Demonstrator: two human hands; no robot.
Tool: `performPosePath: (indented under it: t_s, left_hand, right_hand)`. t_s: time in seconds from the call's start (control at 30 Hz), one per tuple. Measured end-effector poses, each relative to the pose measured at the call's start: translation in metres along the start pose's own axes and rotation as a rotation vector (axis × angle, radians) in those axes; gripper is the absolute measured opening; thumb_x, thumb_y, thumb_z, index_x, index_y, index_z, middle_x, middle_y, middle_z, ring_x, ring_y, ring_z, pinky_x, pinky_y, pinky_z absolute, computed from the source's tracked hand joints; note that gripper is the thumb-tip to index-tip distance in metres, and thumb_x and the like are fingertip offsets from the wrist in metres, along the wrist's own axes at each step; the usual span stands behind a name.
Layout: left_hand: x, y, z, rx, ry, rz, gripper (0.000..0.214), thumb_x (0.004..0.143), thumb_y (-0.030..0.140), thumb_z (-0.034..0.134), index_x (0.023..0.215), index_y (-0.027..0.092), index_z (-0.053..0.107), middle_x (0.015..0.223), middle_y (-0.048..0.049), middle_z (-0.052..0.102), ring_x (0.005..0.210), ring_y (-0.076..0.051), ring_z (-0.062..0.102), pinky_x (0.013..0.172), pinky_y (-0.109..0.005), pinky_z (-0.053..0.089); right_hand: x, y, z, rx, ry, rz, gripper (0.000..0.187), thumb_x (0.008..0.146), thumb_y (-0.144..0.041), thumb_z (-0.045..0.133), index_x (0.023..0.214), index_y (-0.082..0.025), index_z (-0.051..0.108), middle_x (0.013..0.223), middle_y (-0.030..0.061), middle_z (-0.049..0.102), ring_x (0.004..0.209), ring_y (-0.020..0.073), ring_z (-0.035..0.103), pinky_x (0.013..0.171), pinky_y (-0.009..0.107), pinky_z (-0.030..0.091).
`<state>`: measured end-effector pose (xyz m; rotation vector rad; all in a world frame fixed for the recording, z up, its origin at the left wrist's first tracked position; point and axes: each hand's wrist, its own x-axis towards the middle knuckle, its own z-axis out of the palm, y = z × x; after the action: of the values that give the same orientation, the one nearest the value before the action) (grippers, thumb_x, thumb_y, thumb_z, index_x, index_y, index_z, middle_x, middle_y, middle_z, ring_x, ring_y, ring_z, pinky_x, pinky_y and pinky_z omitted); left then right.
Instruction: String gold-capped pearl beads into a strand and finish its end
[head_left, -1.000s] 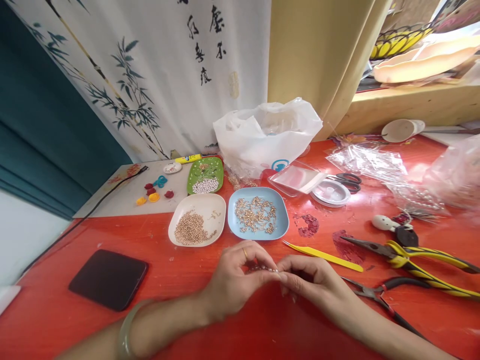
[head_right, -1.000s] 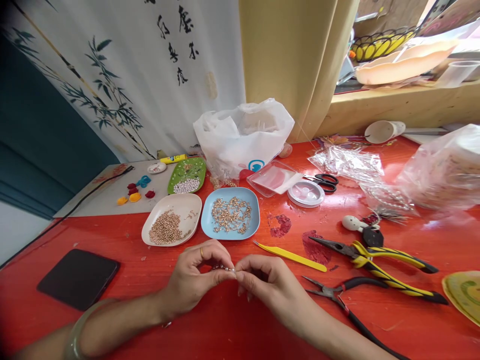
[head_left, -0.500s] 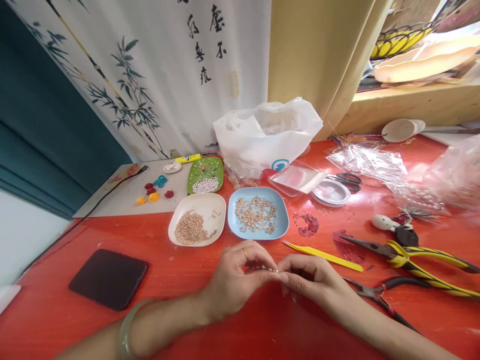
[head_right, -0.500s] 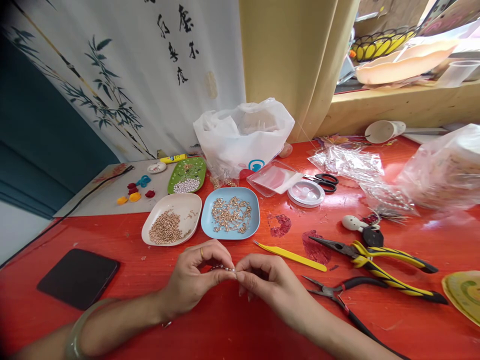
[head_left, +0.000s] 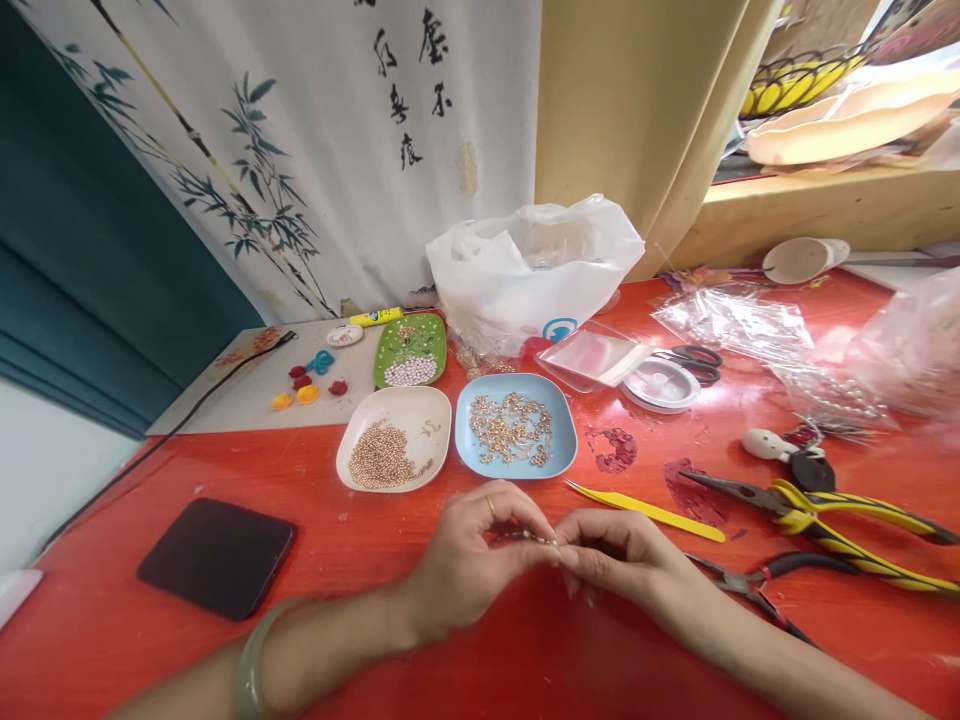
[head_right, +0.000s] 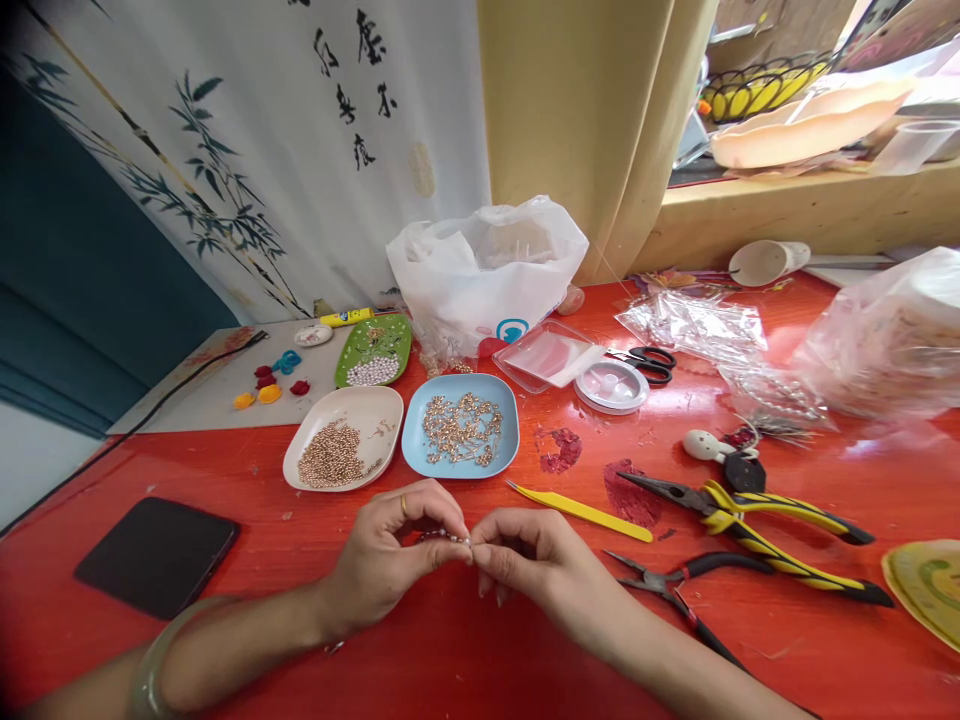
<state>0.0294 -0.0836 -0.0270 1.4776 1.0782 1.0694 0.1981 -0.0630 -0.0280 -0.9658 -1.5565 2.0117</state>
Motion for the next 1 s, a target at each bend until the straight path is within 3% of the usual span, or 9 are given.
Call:
performPosePath:
  t_s: [1.0]
  left_hand:
    - [0.0043, -0.0013, 0.0038, -0.289, -0.008, -0.203, 0.014, 0.057, 0.017, 0.072, 0.058, 0.012, 0.058, 0.062, -0.0012, 0.056, 0.059, -0.010, 0.050, 0.058, -0.024, 0.038]
  right_hand:
    - [0.0006, 0.0039, -0.0010, -0.032, -0.004, -0.025, 0.026, 0.077, -0.040, 0.053, 0.072, -0.014, 0.055, 0.061, -0.0017, 0.048, 0.057, 0.0094, 0.043, 0.054, 0.022, 0.032]
